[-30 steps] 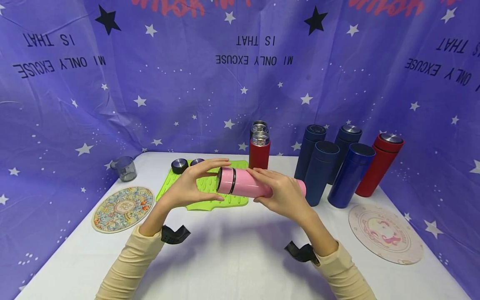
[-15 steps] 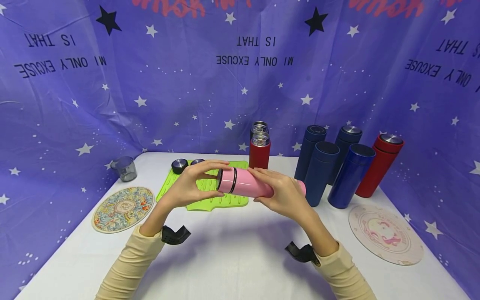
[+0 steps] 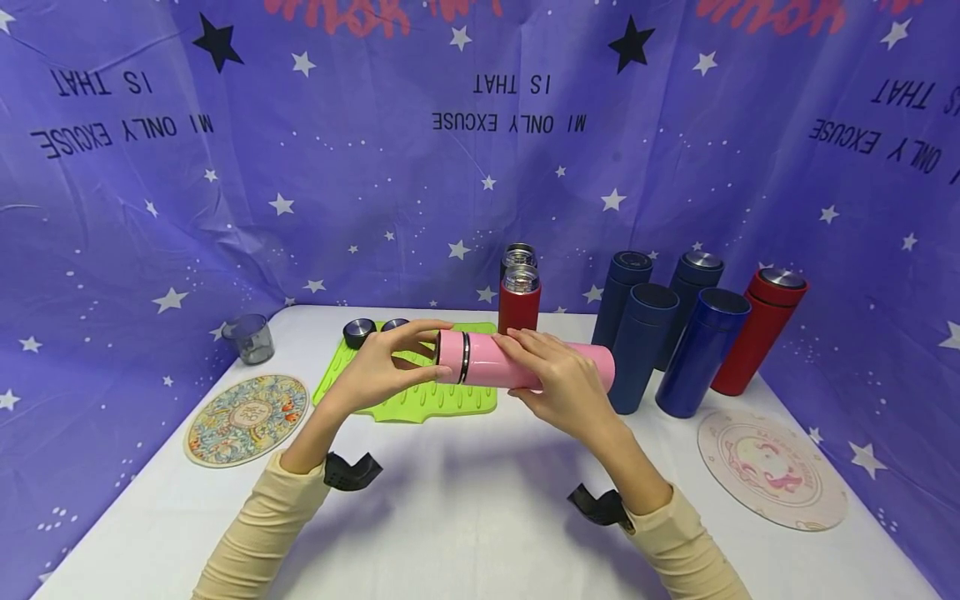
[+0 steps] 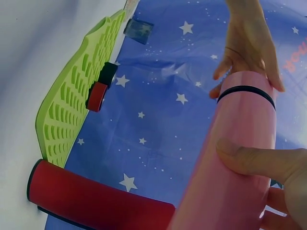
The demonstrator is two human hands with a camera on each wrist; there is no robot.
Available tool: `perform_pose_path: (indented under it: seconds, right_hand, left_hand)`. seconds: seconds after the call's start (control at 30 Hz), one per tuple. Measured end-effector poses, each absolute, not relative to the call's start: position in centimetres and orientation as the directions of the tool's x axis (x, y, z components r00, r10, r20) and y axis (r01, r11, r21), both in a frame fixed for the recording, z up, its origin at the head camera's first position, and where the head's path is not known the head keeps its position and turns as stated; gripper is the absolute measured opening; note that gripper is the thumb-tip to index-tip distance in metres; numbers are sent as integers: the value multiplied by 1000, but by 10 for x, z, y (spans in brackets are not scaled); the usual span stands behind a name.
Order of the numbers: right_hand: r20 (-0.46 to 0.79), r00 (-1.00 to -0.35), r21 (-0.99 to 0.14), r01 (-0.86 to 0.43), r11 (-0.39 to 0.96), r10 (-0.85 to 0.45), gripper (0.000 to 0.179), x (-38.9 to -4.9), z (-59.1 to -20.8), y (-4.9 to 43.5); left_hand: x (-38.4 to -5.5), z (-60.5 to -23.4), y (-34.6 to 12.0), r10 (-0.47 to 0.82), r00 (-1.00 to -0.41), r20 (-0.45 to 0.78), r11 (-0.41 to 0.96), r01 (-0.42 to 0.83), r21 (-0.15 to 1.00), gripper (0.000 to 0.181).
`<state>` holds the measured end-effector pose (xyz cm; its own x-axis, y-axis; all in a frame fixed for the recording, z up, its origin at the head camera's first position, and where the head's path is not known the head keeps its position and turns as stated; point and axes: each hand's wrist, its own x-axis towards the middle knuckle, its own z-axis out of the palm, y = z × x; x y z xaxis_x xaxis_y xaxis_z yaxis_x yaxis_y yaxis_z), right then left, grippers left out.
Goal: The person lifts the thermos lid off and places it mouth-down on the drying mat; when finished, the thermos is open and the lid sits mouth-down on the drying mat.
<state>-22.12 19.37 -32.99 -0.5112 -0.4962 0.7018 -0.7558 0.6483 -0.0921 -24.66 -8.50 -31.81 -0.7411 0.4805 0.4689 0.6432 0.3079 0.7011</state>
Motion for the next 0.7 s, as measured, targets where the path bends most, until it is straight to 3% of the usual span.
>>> perform_pose_path:
  seconds: [0.33, 0.57, 0.7]
  right_hand:
    - [642, -577, -225, -771, 596, -504, 77, -221, -328, 200]
    - [610, -611, -294, -766, 571, -504, 77, -221, -327, 202]
    - [610, -616, -290, -759, 583, -498, 77, -221, -327, 201]
  left_hand:
    - [-253, -321, -85, 649, -490, 582, 142, 830, 540, 78]
    - [-254, -320, -84, 640, -430, 636, 91, 865, 494, 72]
    - [-255, -321, -84, 624, -432, 651, 86, 866, 492, 67]
